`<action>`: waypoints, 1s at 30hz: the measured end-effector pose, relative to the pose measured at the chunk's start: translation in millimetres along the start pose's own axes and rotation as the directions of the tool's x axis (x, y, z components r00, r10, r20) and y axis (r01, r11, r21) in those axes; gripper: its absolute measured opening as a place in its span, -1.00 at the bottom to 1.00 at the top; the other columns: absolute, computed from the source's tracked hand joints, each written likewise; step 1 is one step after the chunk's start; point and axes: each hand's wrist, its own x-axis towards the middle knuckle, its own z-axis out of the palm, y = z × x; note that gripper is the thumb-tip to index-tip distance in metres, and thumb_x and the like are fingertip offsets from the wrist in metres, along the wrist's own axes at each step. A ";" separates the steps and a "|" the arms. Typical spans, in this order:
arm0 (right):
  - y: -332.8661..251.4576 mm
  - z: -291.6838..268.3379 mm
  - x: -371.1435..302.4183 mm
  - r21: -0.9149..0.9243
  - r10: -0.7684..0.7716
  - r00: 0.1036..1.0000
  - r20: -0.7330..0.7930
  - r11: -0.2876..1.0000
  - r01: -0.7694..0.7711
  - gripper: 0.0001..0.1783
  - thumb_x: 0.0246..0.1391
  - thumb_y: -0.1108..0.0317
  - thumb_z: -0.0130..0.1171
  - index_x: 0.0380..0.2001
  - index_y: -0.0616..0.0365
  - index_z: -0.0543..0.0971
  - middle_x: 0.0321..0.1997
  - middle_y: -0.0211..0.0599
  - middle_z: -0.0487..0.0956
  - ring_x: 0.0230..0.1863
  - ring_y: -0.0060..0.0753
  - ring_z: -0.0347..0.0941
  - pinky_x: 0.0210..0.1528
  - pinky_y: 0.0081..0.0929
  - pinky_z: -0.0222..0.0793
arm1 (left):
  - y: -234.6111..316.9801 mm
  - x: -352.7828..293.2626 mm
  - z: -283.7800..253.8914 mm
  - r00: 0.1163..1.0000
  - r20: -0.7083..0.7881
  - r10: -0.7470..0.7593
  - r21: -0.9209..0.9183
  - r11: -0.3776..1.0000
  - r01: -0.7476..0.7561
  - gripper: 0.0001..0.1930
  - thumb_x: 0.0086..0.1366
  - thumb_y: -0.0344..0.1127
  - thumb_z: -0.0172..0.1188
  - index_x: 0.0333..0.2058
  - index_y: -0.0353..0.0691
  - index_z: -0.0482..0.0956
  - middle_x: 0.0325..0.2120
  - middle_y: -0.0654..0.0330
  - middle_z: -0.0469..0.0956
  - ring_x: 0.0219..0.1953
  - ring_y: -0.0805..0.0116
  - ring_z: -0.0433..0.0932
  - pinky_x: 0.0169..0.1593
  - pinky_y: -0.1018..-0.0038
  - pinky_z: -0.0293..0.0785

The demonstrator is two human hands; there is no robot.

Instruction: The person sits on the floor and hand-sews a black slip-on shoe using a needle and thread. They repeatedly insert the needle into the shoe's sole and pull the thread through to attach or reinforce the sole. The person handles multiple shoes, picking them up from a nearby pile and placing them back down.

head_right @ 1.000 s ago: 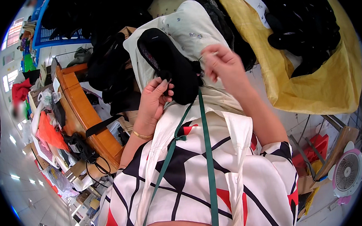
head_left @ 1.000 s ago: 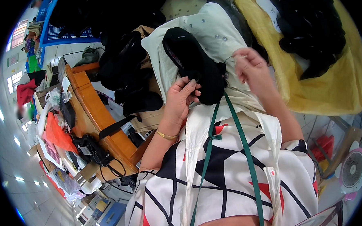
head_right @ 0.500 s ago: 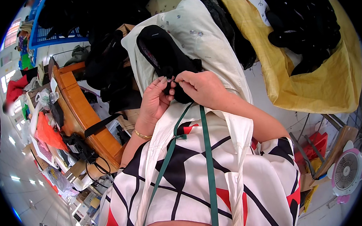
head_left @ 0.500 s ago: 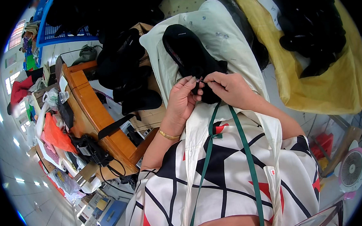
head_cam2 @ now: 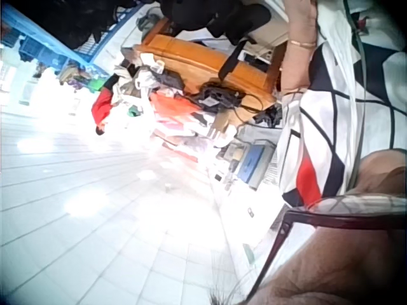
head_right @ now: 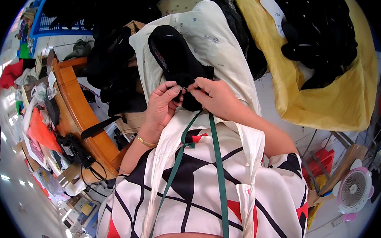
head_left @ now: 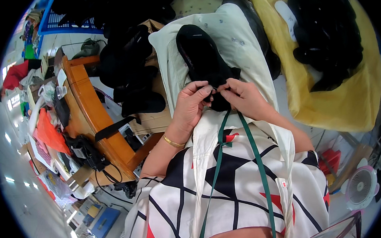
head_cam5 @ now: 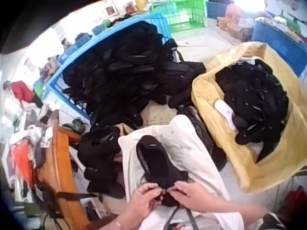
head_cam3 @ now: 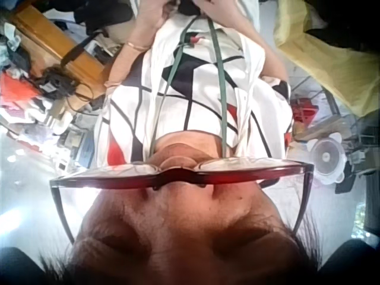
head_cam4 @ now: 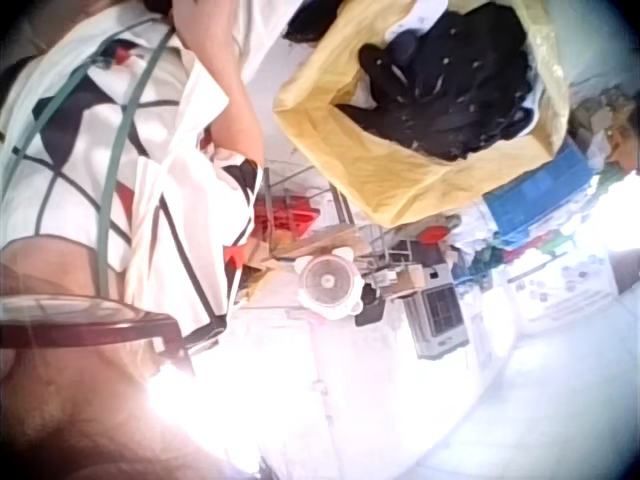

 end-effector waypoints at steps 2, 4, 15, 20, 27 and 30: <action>1.6 0.6 -0.9 0.100 0.053 0.998 0.032 0.993 -0.056 -0.87 0.27 0.39 0.14 -0.22 0.22 0.56 -0.58 -0.46 0.46 -0.57 -0.69 0.33 -0.52 -0.59 0.26 | -3.0 1.5 -2.9 1.000 0.006 -0.008 0.020 1.000 0.008 -0.86 0.26 -0.50 0.28 -0.20 -0.23 0.61 -0.36 0.13 0.66 -0.41 0.42 0.60 -0.39 0.59 0.50; 4.1 0.9 -0.7 0.152 0.089 0.995 0.046 0.984 -0.095 -0.88 0.29 0.39 0.12 -0.22 0.22 0.56 -0.56 -0.51 0.45 -0.55 -0.74 0.31 -0.52 -0.63 0.24 | -1.2 0.9 -1.6 0.999 -0.010 -0.045 0.079 0.996 0.046 -0.85 0.25 -0.51 0.29 -0.19 -0.23 0.62 -0.36 0.14 0.66 -0.43 0.46 0.59 -0.40 0.62 0.48; 7.0 9.8 2.4 0.227 0.219 0.976 0.023 0.949 -0.218 -0.91 0.33 0.37 0.10 -0.17 0.12 0.53 -0.51 -0.57 0.44 -0.51 -0.76 0.34 -0.47 -0.71 0.28 | 1.2 -2.1 3.6 0.997 0.023 -0.076 0.159 0.985 0.071 -0.85 0.26 -0.46 0.32 -0.19 -0.29 0.64 -0.39 0.27 0.62 -0.47 0.60 0.52 -0.38 0.67 0.47; 2.4 10.3 3.5 0.150 0.215 0.976 0.013 0.965 -0.215 -0.91 0.34 0.38 0.08 -0.17 0.13 0.52 -0.49 -0.57 0.45 -0.50 -0.74 0.35 -0.46 -0.70 0.29 | -1.0 -2.1 1.7 0.998 0.054 -0.030 0.166 0.986 0.021 -0.84 0.27 -0.46 0.31 -0.17 -0.29 0.63 -0.37 0.28 0.62 -0.46 0.62 0.51 -0.35 0.68 0.49; 13.6 3.9 2.2 -0.027 -0.011 0.998 0.063 1.000 0.013 -0.87 0.35 0.41 0.05 -0.10 0.16 0.51 -0.41 -0.57 0.48 -0.44 -0.75 0.31 -0.37 -0.69 0.29 | -1.9 -0.8 1.7 0.999 0.048 -0.012 0.119 0.993 0.006 -0.82 0.27 -0.48 0.30 -0.15 -0.29 0.60 -0.32 0.26 0.62 -0.41 0.61 0.53 -0.32 0.66 0.51; 13.6 2.9 2.8 -0.009 -0.063 0.993 0.099 0.998 0.064 -0.85 0.35 0.42 0.03 -0.06 0.15 0.50 -0.39 -0.57 0.47 -0.42 -0.75 0.30 -0.36 -0.68 0.28 | -1.3 -1.2 1.3 0.999 0.045 -0.021 0.102 0.995 0.016 -0.83 0.27 -0.49 0.29 -0.16 -0.30 0.60 -0.32 0.26 0.63 -0.41 0.61 0.53 -0.32 0.66 0.52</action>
